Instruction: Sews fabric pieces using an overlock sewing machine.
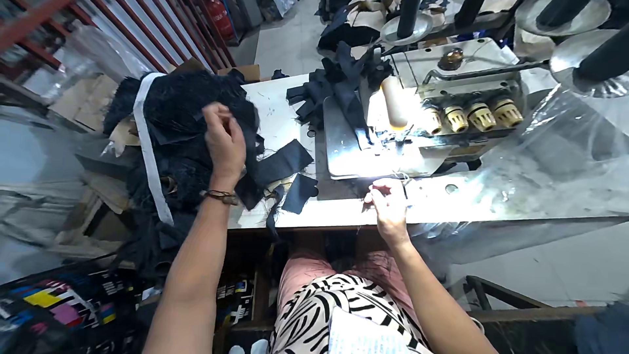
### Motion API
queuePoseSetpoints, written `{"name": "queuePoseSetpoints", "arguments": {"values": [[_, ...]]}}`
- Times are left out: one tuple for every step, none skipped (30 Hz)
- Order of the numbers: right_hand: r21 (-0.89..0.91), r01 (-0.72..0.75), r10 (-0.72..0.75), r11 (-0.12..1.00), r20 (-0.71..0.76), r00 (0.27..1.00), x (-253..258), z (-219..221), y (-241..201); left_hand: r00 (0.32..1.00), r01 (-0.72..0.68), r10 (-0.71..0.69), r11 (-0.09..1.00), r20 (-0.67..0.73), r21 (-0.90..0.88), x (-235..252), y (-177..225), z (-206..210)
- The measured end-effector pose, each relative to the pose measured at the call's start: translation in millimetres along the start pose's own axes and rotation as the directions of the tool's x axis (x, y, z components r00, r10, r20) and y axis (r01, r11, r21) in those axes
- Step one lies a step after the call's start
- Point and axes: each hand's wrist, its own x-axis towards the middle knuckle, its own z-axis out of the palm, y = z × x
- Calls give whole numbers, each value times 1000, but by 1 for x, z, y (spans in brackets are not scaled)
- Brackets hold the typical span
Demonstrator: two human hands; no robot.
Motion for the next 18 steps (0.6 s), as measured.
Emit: {"name": "queuePoseSetpoints", "arguments": {"values": [[11, 11, -11, 1000, -11, 1000, 0, 1, 0, 990, -128, 130, 991, -53, 34, 5, 10, -14], [5, 36, -36, 999, -17, 999, 0, 1, 0, 962, -255, 260, 965, -84, 68, 8, 23, -25], [-18, 76, -77, 997, -20, 997, 0, 1, 0, 926, -361, 369, 928, -85, 88, 8, 37, -35], [-48, 133, -134, 990, -21, 991, -1, 2, 1, 895, -437, 443, 894, -46, 92, 5, 54, -43], [-67, 202, -204, 977, -15, 979, -2, 4, 2, 878, -479, 478, 874, 29, 79, -2, 72, -49], [-69, 265, -265, 962, 7, 964, -4, 6, 1, 866, -492, 481, 868, 136, 69, -12, 89, -54], [-52, 309, -307, 950, 37, 951, -5, 11, -3, 845, -496, 468, 867, 259, 50, -23, 104, -56], [-28, 332, -329, 943, 80, 941, -7, 16, -8, 812, -500, 465, 866, 354, 10, -34, 117, -55], [-2, 335, -332, 942, 137, 933, -8, 22, -14, 773, -507, 473, 861, 424, -38, -43, 125, -51], [24, 319, -317, 948, 205, 926, -9, 28, -21, 730, -516, 490, 852, 476, -86, -51, 131, -47], [47, 289, -291, 956, 263, 920, -10, 34, -28, 685, -527, 516, 838, 514, -139, -56, 133, -43], [68, 250, -259, 966, 303, 917, -9, 40, -35, 646, -539, 549, 820, 530, -192, -59, 134, -39], [89, 209, -227, 974, 329, 917, -9, 45, -40, 618, -552, 583, 800, 528, -237, -59, 136, -36], [98, 178, -201, 979, 351, 914, -9, 50, -45, 606, -565, 614, 780, 506, -270, -58, 138, -36], [92, 142, -167, 986, 398, 902, -8, 55, -48, 611, -584, 646, 758, 457, -290, -57, 141, -39], [70, 119, -138, 990, 462, 876, -6, 61, -49, 632, -608, 678, 734, 376, -303, -55, 144, -43], [28, 127, -122, 991, 531, 838, -5, 68, -47, 655, -629, 702, 712, 280, -313, -54, 147, -49], [-36, 150, -98, 988, 601, 793, -4, 76, -42, 674, -648, 716, 691, 181, -319, -53, 149, -55]]}}
